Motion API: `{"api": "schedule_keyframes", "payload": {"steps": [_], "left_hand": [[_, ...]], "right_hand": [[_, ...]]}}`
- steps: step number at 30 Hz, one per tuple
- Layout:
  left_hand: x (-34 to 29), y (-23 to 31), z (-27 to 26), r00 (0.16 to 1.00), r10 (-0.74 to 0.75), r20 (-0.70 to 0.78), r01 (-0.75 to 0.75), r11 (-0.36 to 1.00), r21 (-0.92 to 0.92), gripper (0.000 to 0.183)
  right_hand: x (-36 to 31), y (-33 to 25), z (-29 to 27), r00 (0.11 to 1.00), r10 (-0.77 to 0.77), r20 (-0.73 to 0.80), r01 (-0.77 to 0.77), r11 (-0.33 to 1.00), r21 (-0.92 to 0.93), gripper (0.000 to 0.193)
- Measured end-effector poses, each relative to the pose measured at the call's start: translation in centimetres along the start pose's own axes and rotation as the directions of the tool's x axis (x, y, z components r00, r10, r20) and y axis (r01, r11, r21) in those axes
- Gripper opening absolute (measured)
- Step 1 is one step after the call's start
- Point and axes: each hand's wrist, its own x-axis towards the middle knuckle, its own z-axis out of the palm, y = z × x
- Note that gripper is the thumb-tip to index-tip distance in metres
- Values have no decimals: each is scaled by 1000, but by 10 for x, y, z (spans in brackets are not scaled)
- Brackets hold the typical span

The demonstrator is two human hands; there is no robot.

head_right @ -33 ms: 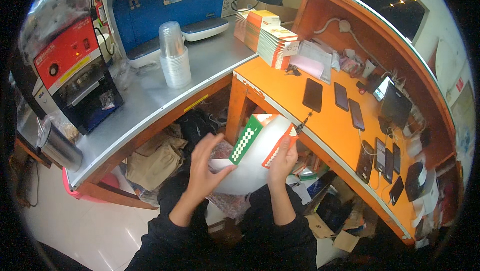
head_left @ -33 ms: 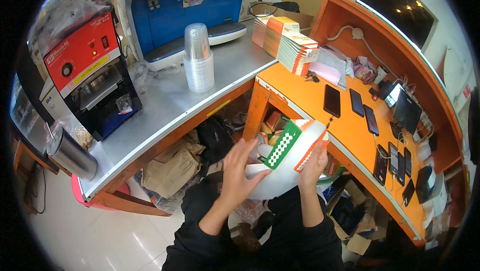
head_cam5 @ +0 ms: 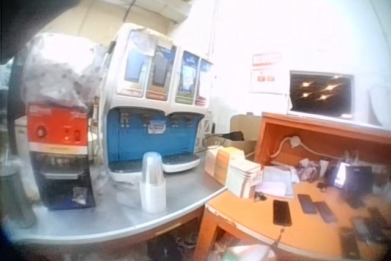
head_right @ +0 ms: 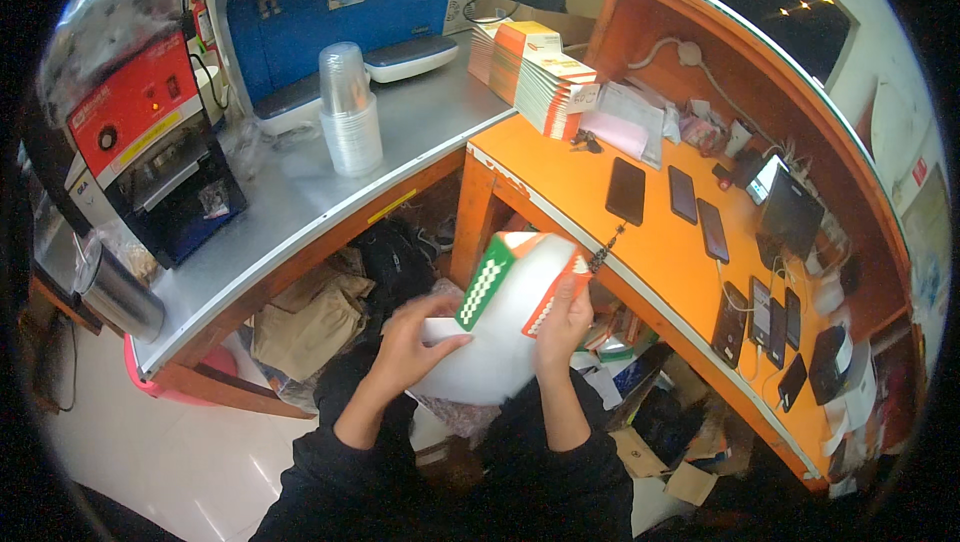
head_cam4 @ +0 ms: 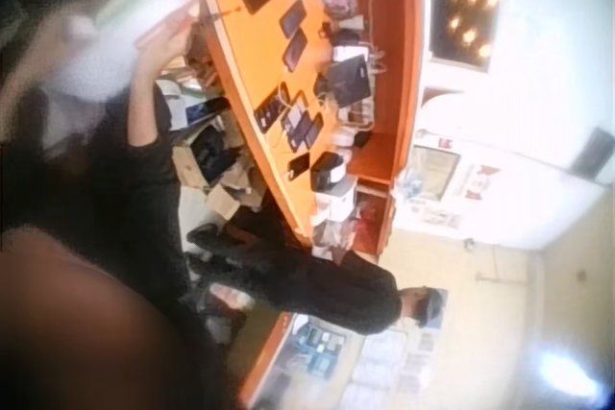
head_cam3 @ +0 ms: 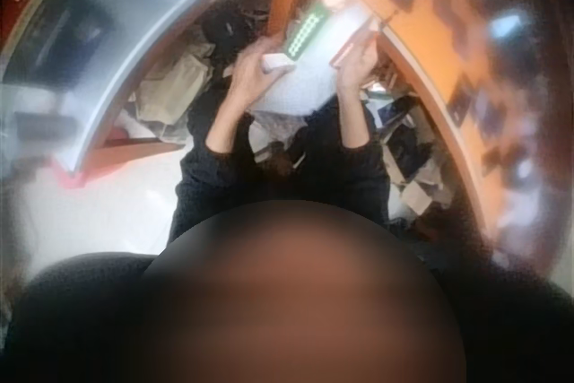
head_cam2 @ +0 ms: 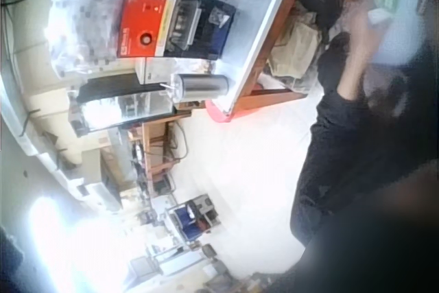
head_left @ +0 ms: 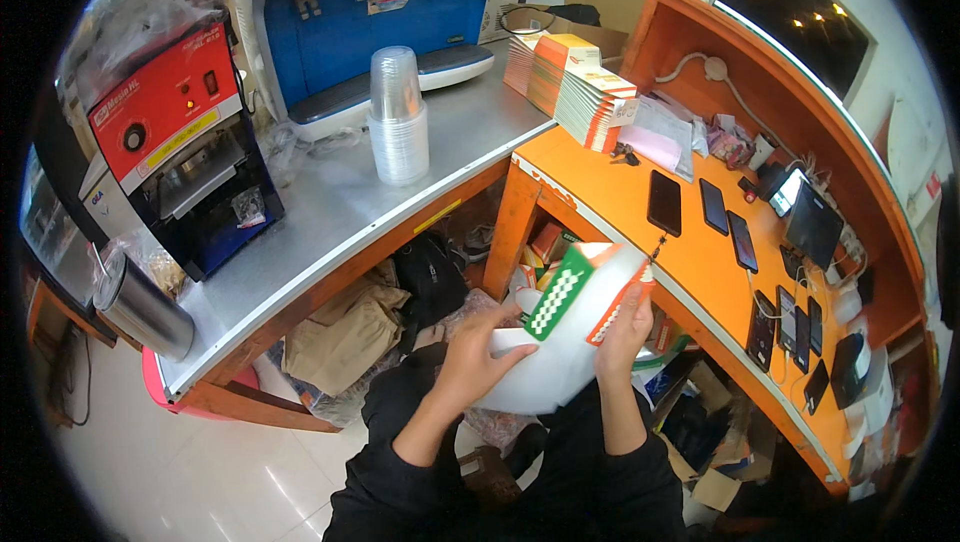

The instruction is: The person assembles small printed cardboard boxes by hand, folding flaps and tucking tabs to form the box shape. They handle multiple boxes one at a time, then place the finished boxes into a pile on the floor.

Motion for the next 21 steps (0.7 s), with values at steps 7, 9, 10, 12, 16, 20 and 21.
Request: {"api": "schedule_keyframes", "payload": {"steps": [7, 9, 10, 12, 16, 20, 21], "left_hand": [[0, -26, 10, 916, -380, -130, 276, 831, -483, 31], [2, -25, 9, 911, -368, -187, 147, 714, -685, 32], [3, -24, 8, 893, -414, -175, 185, 694, -696, 33], [3, -20, 7, 878, -443, -181, 173, 648, -742, 34], [0, -19, 10, 883, -468, -29, 254, 530, -809, 53], [6, -33, -2, 818, -548, -176, 258, 622, -739, 78], [7, -38, -9, 776, -605, -176, 277, 578, -768, 79]], "right_hand": [[-13, -9, 27, 864, -261, 431, 478, 695, -538, 74], [-33, -10, 36, 736, -100, 669, 550, 664, -506, 71], [-44, -9, 40, 650, -27, 760, 615, 607, -504, 68], [-48, -6, 43, 587, 23, 809, 663, 560, -497, 59], [-36, -2, 35, 700, -129, 702, 624, 588, -514, 32], [-28, -10, 24, 732, -173, 659, 630, 541, -557, 21], [-28, -13, 22, 753, -139, 643, 581, 599, -552, 20]]}}
